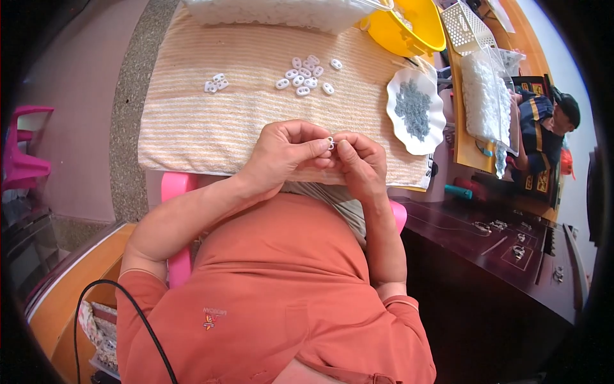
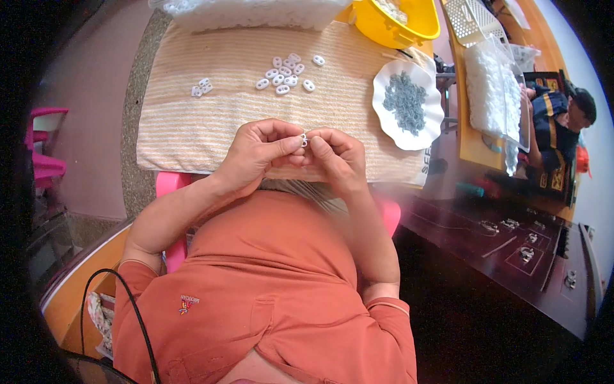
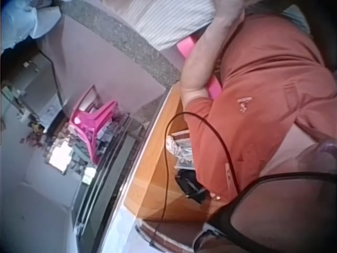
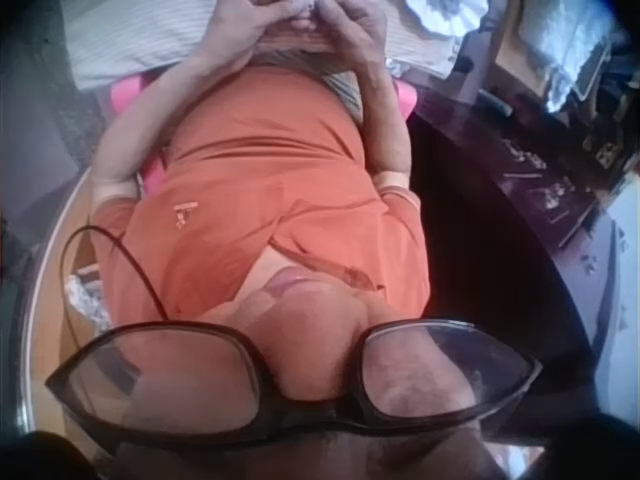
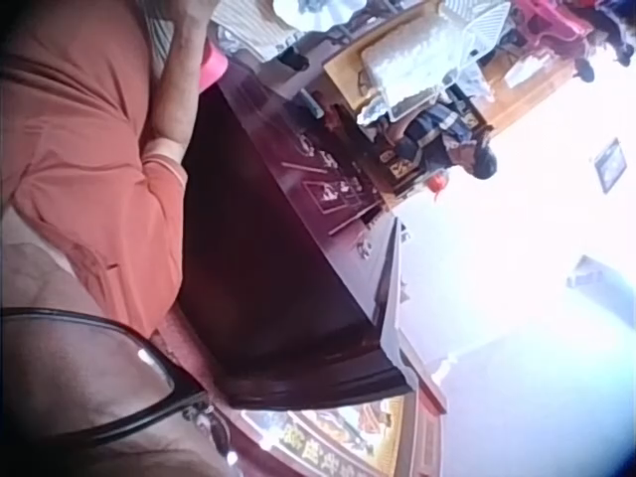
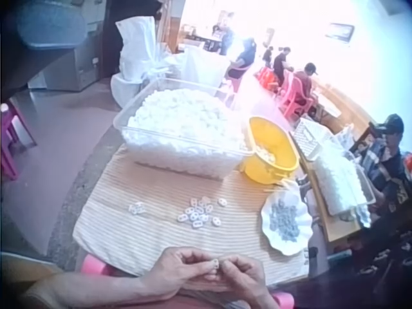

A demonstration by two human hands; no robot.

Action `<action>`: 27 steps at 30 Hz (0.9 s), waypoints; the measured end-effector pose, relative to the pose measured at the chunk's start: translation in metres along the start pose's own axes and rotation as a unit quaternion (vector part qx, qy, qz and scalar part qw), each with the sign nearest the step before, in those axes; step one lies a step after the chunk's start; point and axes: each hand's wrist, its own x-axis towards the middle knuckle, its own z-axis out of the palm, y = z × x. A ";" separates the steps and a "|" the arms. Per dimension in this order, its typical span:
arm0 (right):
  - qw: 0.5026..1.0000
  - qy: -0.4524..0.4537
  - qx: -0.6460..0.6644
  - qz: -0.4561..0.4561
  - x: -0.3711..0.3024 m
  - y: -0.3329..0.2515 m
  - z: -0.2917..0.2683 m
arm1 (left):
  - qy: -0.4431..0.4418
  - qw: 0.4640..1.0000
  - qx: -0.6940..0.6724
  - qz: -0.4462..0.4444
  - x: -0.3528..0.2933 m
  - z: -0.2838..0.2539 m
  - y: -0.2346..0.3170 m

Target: Manually assembling small white plastic components by inserting small pins.

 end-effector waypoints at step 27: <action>0.993 0.023 -0.103 -0.059 -0.001 0.000 0.010 | 0.016 0.999 0.044 0.019 -0.004 0.001 -0.003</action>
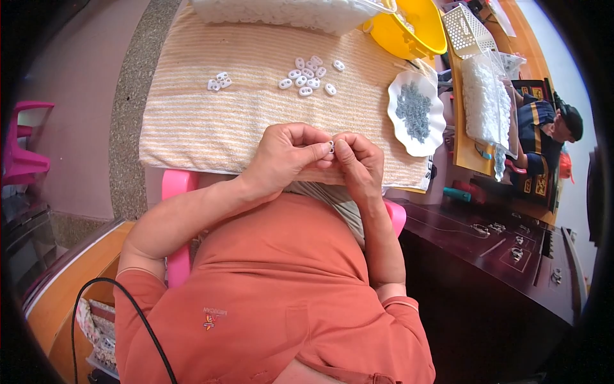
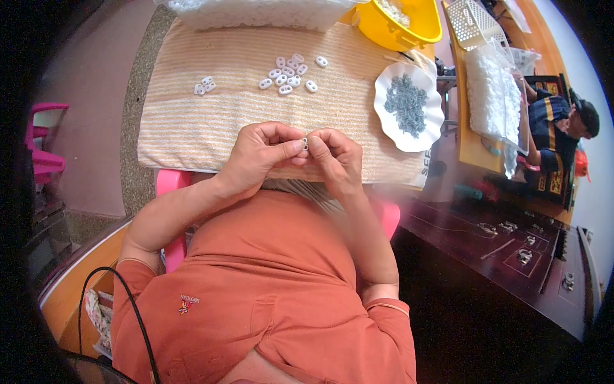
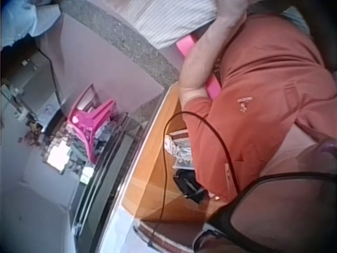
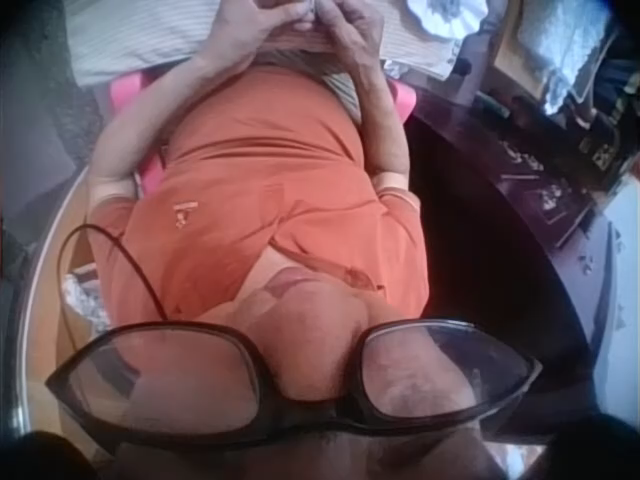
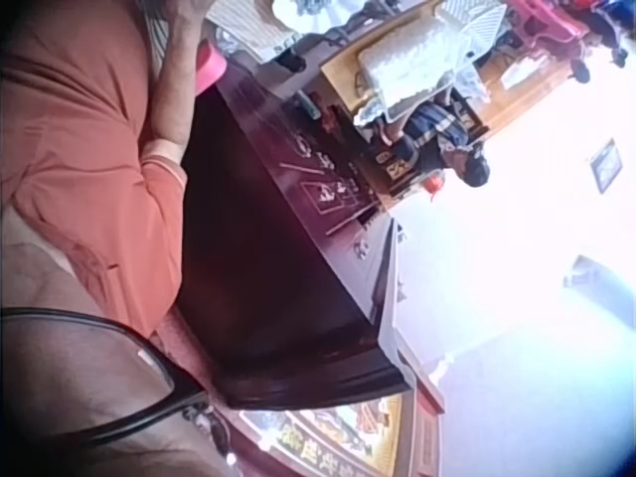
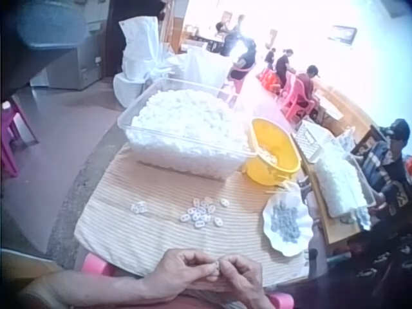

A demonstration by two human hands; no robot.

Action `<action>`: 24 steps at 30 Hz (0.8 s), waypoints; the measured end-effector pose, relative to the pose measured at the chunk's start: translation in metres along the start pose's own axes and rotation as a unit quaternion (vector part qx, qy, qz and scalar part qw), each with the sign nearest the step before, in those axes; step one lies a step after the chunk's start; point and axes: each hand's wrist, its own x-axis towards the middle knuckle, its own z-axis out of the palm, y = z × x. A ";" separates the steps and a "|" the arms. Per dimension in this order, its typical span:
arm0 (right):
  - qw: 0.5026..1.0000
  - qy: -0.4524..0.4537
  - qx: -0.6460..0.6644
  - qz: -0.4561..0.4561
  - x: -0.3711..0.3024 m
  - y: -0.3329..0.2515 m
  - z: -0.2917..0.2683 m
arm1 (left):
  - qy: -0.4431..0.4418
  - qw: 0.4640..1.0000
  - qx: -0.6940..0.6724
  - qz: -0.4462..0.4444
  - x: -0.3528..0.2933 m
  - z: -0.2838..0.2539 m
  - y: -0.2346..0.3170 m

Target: Manually assembling small white plastic components by inserting small pins.

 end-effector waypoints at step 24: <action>0.996 -0.007 0.070 0.054 0.001 0.004 -0.010 | -0.017 0.998 -0.057 0.004 0.003 -0.002 -0.001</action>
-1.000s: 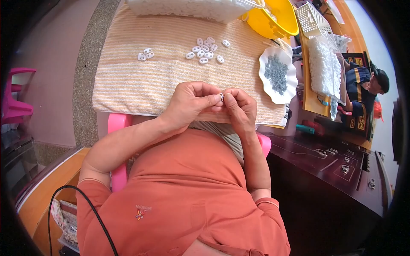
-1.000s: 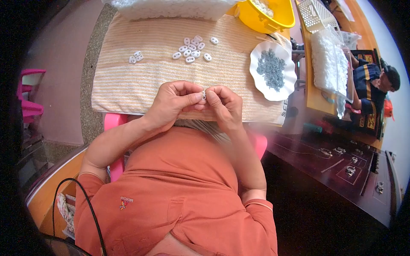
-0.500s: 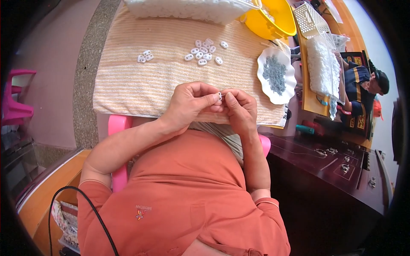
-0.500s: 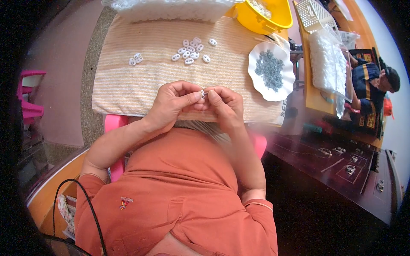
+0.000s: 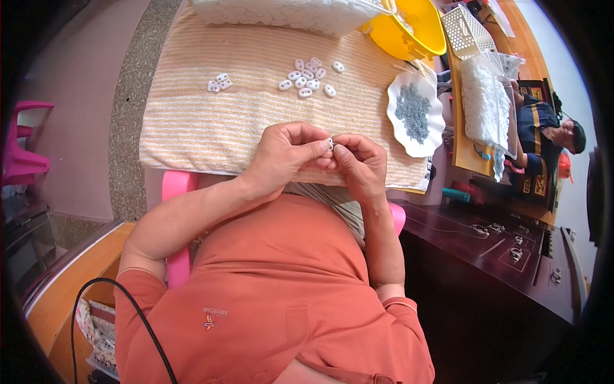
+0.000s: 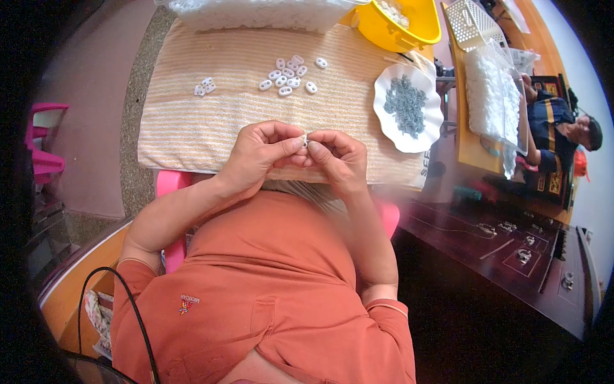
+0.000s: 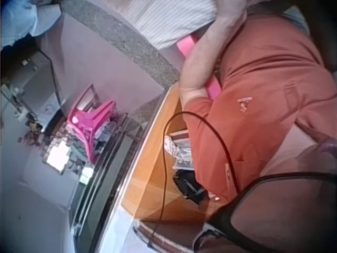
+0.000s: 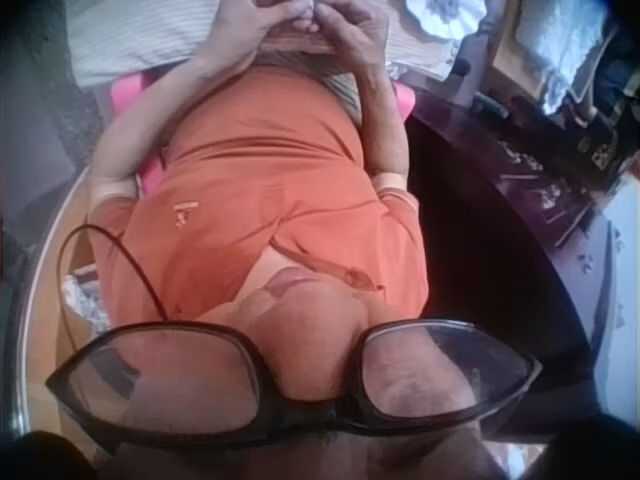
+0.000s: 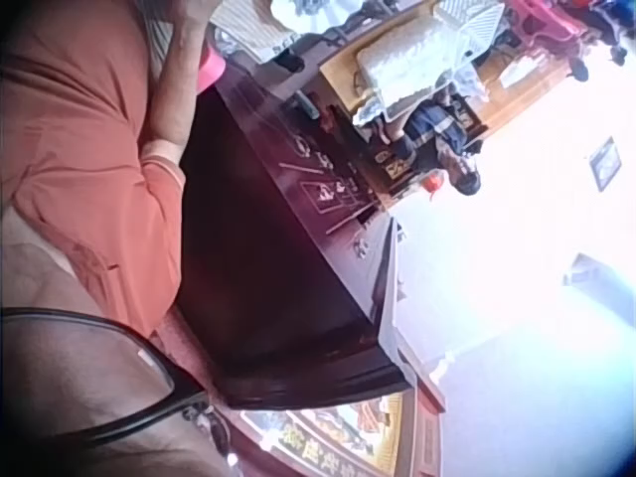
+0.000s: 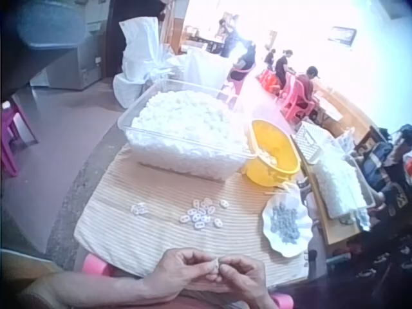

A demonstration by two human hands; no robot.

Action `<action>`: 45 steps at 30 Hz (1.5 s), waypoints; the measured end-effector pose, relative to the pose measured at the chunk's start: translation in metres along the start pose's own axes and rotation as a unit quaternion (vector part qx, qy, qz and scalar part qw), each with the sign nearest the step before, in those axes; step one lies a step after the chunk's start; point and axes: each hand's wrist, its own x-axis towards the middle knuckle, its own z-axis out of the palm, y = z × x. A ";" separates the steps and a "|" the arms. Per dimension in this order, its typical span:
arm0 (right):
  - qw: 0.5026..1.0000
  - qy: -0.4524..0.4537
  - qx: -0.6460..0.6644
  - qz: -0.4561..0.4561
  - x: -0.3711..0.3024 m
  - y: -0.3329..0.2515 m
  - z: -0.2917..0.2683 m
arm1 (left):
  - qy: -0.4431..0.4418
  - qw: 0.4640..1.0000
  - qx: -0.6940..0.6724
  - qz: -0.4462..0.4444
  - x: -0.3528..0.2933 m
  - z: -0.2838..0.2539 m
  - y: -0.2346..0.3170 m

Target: Manually assembling small white plastic components by inserting small pins.

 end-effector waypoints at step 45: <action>0.773 0.037 -0.590 -0.230 0.086 -0.039 0.008 | 0.022 1.000 -0.012 -0.001 -0.001 -0.002 0.012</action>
